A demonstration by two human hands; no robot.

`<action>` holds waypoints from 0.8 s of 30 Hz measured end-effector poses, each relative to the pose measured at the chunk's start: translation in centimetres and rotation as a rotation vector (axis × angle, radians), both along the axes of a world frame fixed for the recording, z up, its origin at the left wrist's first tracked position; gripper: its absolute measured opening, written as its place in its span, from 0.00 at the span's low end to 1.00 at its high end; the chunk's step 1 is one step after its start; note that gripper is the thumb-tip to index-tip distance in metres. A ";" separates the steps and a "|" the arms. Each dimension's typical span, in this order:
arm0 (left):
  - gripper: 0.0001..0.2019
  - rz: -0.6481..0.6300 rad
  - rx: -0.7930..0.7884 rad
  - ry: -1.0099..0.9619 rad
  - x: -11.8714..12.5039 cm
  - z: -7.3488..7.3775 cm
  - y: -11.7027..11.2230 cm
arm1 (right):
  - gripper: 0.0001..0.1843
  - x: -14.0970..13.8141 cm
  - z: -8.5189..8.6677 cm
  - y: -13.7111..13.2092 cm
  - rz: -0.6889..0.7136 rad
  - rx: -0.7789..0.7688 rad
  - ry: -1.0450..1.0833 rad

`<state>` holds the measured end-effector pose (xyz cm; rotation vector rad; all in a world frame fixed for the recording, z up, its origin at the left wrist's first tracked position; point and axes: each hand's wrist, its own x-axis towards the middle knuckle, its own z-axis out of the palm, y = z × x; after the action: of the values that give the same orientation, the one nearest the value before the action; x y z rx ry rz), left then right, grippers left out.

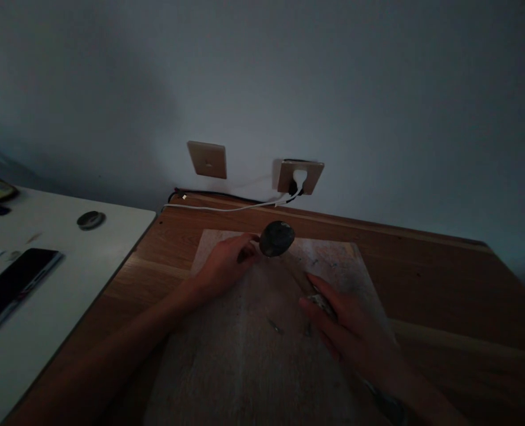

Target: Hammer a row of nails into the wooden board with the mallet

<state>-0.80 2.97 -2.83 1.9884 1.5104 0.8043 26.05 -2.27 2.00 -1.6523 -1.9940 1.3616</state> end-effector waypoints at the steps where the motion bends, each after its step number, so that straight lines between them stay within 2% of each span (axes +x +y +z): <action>1: 0.11 0.014 -0.017 -0.023 0.0 0.0 0.0 | 0.44 0.0 -0.1 0.0 0.012 -0.015 -0.017; 4: 0.17 0.019 -0.044 -0.064 0.1 0.3 0.0 | 0.43 -0.1 -0.1 -0.2 0.028 -0.040 -0.033; 7: 0.21 0.016 -0.071 -0.071 0.1 0.4 0.0 | 0.39 -0.3 -0.2 -0.3 0.033 0.049 -0.038; 10: 0.24 0.016 -0.063 -0.066 0.0 0.3 0.1 | 0.40 -0.4 -0.3 -0.5 0.038 0.081 -0.070; 13: 0.24 0.020 -0.045 -0.062 0.0 0.2 0.1 | 0.42 -0.2 -0.6 -0.7 0.018 0.067 -0.088; 24: 0.24 0.042 -0.128 -0.033 0.1 0.6 0.0 | 0.44 -0.5 -1.0 -0.7 0.059 0.079 -0.086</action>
<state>-0.72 2.95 -2.23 1.8472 1.5496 0.7346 25.57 -2.97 0.99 -1.6567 -2.1311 1.2330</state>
